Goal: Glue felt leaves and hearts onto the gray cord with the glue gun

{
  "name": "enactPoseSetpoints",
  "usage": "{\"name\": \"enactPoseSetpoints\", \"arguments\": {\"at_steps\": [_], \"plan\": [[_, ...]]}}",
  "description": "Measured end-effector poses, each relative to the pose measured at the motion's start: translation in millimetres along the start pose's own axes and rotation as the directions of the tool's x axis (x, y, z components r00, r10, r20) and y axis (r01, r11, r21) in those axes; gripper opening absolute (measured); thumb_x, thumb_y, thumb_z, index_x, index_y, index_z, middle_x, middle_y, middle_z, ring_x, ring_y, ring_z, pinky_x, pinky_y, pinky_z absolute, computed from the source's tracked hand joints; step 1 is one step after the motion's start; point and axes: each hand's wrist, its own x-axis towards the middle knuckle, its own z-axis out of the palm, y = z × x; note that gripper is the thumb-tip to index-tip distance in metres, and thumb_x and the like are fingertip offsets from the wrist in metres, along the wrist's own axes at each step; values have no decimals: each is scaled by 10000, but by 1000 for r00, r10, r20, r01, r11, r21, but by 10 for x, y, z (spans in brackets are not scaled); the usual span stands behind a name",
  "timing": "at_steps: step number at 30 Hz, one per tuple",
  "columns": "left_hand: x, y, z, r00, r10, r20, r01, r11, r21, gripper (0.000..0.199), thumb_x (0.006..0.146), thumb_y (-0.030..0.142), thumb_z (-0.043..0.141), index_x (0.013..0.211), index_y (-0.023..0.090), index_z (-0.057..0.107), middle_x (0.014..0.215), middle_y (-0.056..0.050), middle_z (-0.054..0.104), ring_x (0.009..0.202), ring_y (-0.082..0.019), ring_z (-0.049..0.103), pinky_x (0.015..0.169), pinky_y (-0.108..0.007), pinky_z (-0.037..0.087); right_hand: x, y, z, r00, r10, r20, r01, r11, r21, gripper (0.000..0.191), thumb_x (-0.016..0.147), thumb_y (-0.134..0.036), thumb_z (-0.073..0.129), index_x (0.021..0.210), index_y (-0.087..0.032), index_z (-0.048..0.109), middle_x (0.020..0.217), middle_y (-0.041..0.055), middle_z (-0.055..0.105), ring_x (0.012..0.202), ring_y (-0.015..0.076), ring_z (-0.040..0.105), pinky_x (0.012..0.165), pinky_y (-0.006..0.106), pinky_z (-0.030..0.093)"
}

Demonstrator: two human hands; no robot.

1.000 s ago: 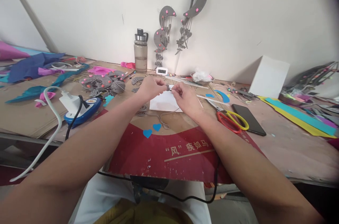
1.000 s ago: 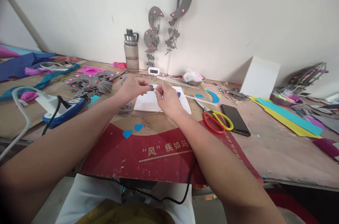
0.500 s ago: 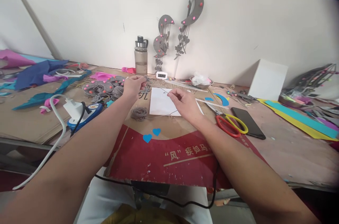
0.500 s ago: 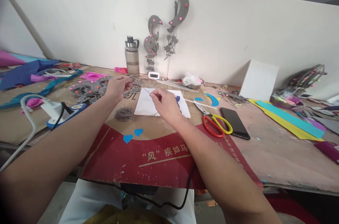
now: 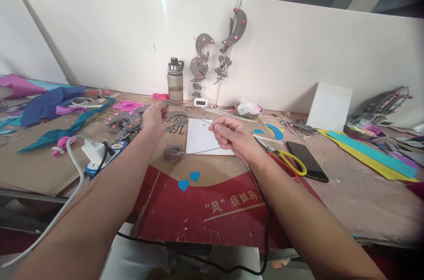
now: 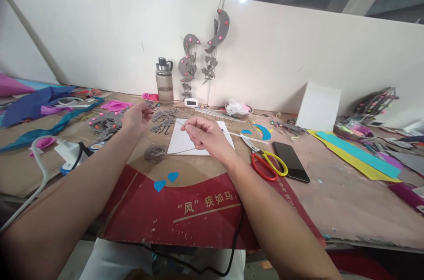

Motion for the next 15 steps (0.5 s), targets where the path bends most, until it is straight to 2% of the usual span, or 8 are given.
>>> {"name": "enactPoseSetpoints", "arguments": {"at_steps": [4, 9, 12, 15], "plan": [[26, 37, -12, 999, 16, -35, -18, 998, -55, 71, 626, 106, 643, 666, 126, 587, 593, -2, 576, 523, -69, 522, 445, -160, 394, -64, -118, 91, 999, 16, 31, -17, 999, 39, 198, 851, -355, 627, 982, -208, 609, 631, -60, 366, 515, 51, 286, 408, 163, 195], [34, 25, -13, 999, 2, -52, -6, 998, -65, 107, 646, 109, 653, 641, 153, 555, 578, 9, 566, 517, -70, 511, 442, -161, 392, -97, -231, 167, 995, -100, 25, 98, 993, 60, 236, 866, -336, 597, 1074, -224, 592, 706, -36, 436, 540, 66, 375, 404, 179, 316], [15, 18, -3, 998, -27, -59, 23, 998, -54, 129, 659, 125, 664, 642, 164, 542, 592, 10, 570, 524, -72, 515, 455, -166, 400, -117, -277, 212, 990, -136, 47, 133, 989, 58, 286, 870, -330, 584, 1141, -239, 572, 752, -20, 496, 577, 83, 436, 476, 214, 415], [14, 8, -11, 996, -38, -75, 34, 998, -45, 110, 673, 138, 665, 666, 160, 557, 602, 14, 571, 529, -67, 519, 472, -166, 401, -143, -315, 256, 979, -183, 94, 175, 981, 85, 342, 872, -338, 577, 1202, -257, 541, 798, -9, 545, 655, 107, 512, 612, 271, 499]]}}
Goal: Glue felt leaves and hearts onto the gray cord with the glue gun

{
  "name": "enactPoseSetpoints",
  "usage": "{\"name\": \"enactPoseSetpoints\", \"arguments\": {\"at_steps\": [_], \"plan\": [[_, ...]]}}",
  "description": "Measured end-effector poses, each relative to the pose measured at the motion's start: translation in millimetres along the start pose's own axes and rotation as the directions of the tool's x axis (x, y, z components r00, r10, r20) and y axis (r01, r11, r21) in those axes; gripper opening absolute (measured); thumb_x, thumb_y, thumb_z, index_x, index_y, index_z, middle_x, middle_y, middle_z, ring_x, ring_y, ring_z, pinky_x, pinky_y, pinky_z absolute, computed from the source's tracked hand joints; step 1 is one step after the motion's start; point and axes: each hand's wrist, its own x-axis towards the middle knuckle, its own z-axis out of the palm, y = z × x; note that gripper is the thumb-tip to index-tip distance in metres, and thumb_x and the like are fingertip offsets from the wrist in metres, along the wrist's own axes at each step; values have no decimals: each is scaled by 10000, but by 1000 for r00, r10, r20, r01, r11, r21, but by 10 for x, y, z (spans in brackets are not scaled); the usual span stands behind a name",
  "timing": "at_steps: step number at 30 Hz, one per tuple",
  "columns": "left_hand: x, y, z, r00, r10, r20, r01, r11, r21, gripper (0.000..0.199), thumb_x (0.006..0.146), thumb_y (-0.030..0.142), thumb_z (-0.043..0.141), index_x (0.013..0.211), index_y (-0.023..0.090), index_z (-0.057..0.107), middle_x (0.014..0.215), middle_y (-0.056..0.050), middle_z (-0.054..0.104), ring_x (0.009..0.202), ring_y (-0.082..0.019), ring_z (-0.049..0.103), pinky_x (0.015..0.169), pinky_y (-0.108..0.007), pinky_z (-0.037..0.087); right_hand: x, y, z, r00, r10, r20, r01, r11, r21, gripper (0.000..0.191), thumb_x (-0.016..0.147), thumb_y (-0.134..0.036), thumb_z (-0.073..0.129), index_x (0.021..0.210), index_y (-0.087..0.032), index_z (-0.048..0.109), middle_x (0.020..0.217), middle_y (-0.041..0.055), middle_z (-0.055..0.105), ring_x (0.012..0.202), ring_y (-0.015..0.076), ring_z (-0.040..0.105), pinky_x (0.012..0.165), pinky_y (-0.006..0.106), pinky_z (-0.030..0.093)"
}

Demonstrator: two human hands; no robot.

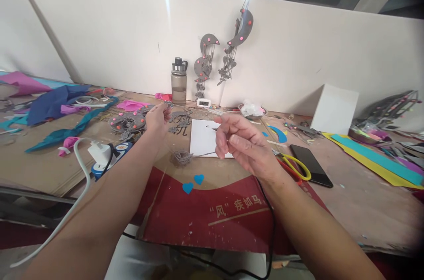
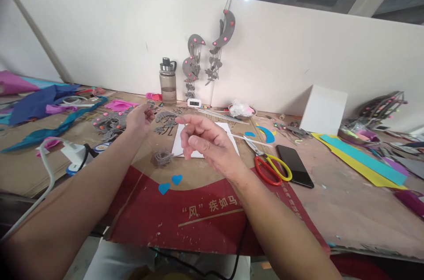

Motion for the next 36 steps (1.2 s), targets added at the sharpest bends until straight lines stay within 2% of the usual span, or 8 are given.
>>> {"name": "enactPoseSetpoints", "arguments": {"at_steps": [4, 7, 13, 21, 24, 27, 31, 36], "plan": [[33, -33, -24, 999, 16, 41, -14, 999, -29, 97, 672, 127, 663, 661, 153, 570, 607, 8, 577, 528, -70, 525, 466, -179, 387, -2, -4, 28, 975, 87, 203, -76, 995, -63, 244, 923, -375, 496, 1051, -202, 610, 877, 23, 598, 781, 127, 594, 766, 315, 508], [38, -38, -12, 998, 26, 51, -23, 999, -42, 69, 670, 120, 640, 656, 147, 579, 593, 9, 573, 501, -68, 507, 452, -186, 376, 9, 72, 27, 842, 375, 388, -202, 886, -418, 298, 945, -370, 447, 856, -164, 643, 883, 36, 631, 804, 125, 595, 778, 284, 469], [-38, 38, 65, 991, 47, 123, -34, 993, -111, 51, 651, 132, 653, 669, 138, 607, 608, 7, 593, 495, -58, 494, 452, -177, 375, 9, 355, 14, 869, 492, -55, -234, 310, -921, 336, 918, -333, 488, 676, -147, 628, 749, 50, 609, 670, 123, 503, 642, 263, 350], [-177, -36, 118, 955, -20, 295, 41, 997, -66, 97, 629, 158, 693, 703, 130, 636, 685, -9, 626, 516, -58, 492, 435, -183, 345, 63, 383, -225, 934, 153, -322, -350, 225, -909, 187, 921, -264, 474, 857, -170, 622, 898, 64, 634, 821, 157, 561, 760, 274, 396], [-283, -63, 161, 942, -54, 332, 58, 998, -3, 82, 640, 158, 693, 679, 133, 625, 688, -16, 629, 517, -59, 493, 446, -185, 346, 63, 424, -525, 880, 18, -475, -475, -8, -880, 224, 918, -334, 470, 921, -159, 609, 957, 118, 635, 932, 229, 559, 829, 334, 399], [-371, -94, 197, 932, -55, 357, 45, 998, 38, 109, 640, 165, 707, 632, 136, 601, 676, -21, 625, 517, -59, 492, 462, -185, 354, 31, 576, -822, 780, 97, -618, -594, -196, -780, 386, 901, -441, 475, 1017, -96, 602, 1040, 195, 628, 1009, 287, 563, 857, 372, 406], [-464, -199, 208, 921, -108, 375, 84, 993, 81, 136, 614, 193, 735, 651, 135, 617, 663, -22, 623, 512, -60, 496, 453, -177, 351, -9, 773, -967, 657, 305, -690, -651, -233, -723, 519, 870, -526, 484, 1057, -58, 606, 1090, 241, 636, 1002, 300, 610, 815, 359, 434], [-600, -398, 189, 787, -449, 423, 330, 886, 327, 234, 562, 226, 792, 706, 118, 642, 698, -52, 657, 544, -83, 564, 523, -207, 445, -7, 833, -955, 603, 323, -729, -726, -157, -670, 493, 852, -487, 518, 1091, -66, 612, 1087, 241, 661, 961, 293, 648, 728, 321, 444]]}}
